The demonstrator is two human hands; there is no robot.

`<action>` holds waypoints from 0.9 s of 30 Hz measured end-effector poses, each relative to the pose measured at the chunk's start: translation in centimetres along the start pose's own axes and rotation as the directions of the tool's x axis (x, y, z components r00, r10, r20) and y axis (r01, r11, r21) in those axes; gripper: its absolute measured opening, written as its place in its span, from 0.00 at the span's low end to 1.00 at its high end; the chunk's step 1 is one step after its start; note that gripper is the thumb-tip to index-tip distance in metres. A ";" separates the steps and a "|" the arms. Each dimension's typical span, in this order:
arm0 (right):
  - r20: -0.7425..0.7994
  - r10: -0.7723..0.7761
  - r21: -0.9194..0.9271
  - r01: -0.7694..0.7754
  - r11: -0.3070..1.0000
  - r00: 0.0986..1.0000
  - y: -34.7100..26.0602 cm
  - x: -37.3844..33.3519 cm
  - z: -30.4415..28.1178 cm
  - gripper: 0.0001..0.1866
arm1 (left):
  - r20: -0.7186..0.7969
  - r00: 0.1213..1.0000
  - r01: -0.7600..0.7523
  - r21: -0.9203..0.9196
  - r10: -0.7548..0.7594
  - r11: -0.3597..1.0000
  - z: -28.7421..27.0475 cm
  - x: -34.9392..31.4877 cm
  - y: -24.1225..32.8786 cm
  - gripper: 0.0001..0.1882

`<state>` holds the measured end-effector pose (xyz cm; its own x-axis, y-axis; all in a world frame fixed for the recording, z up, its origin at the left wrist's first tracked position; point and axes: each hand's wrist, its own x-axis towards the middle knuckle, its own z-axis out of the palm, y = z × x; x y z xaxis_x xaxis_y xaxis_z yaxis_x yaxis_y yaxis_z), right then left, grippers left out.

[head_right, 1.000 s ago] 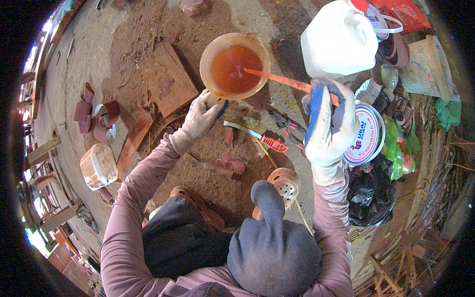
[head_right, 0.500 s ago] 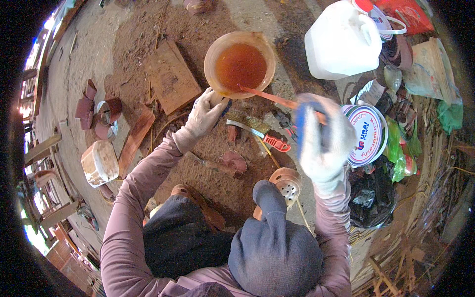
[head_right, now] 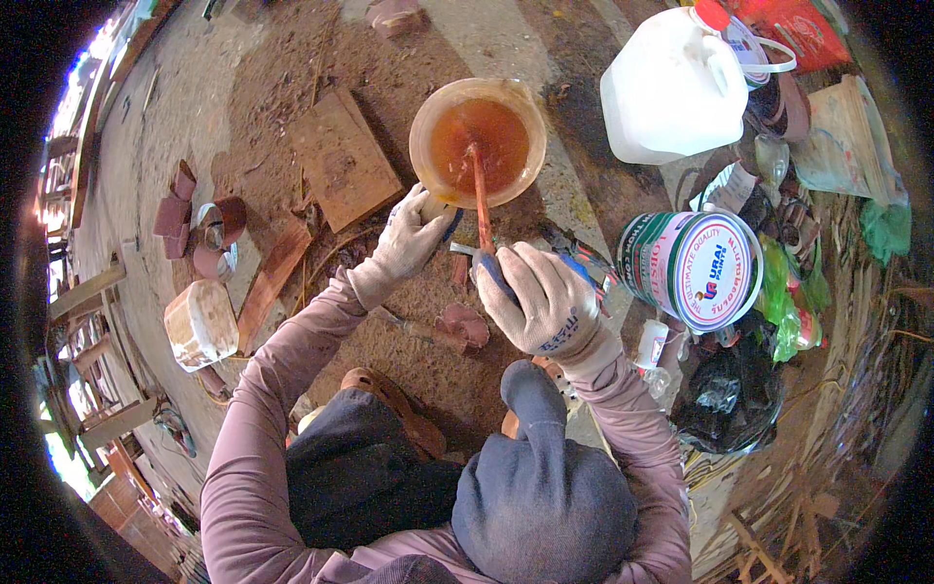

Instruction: The person assembles a paint sprayer by attaching the nozzle and cup, then pours a reddish-brown liquid into the cup. They secure the lid and handle the components on the floor.

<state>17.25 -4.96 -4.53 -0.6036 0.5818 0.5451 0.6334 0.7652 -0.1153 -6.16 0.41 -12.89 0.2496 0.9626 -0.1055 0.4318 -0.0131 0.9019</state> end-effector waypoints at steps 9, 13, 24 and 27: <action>-0.034 -0.019 -0.030 0.018 0.999 0.999 -0.4 -1.7 -0.7 0.15 | -0.021 1.000 -0.011 0.038 0.012 0.999 0.1 0.3 -0.2 0.16; -0.052 0.012 0.017 -0.012 1.000 0.999 -0.7 -2.1 -1.3 0.14 | -0.005 1.000 -0.009 0.042 0.009 0.999 0.0 0.2 0.0 0.17; -0.073 0.045 0.009 -0.044 0.999 0.996 -1.4 -3.0 -3.2 0.15 | 0.023 0.981 0.196 -0.065 -0.195 0.978 -0.4 2.2 -0.7 0.25; -0.052 0.068 -0.014 -0.069 0.998 0.996 -1.3 -3.0 -3.6 0.16 | 0.008 0.978 0.206 -0.151 -0.207 0.967 -0.3 2.8 -1.1 0.24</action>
<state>20.00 -8.68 -3.04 -0.5331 0.6171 0.5788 0.6801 0.7195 -0.1407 -6.14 3.17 -14.03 0.1615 0.9423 -0.2932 0.3383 0.2262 0.9134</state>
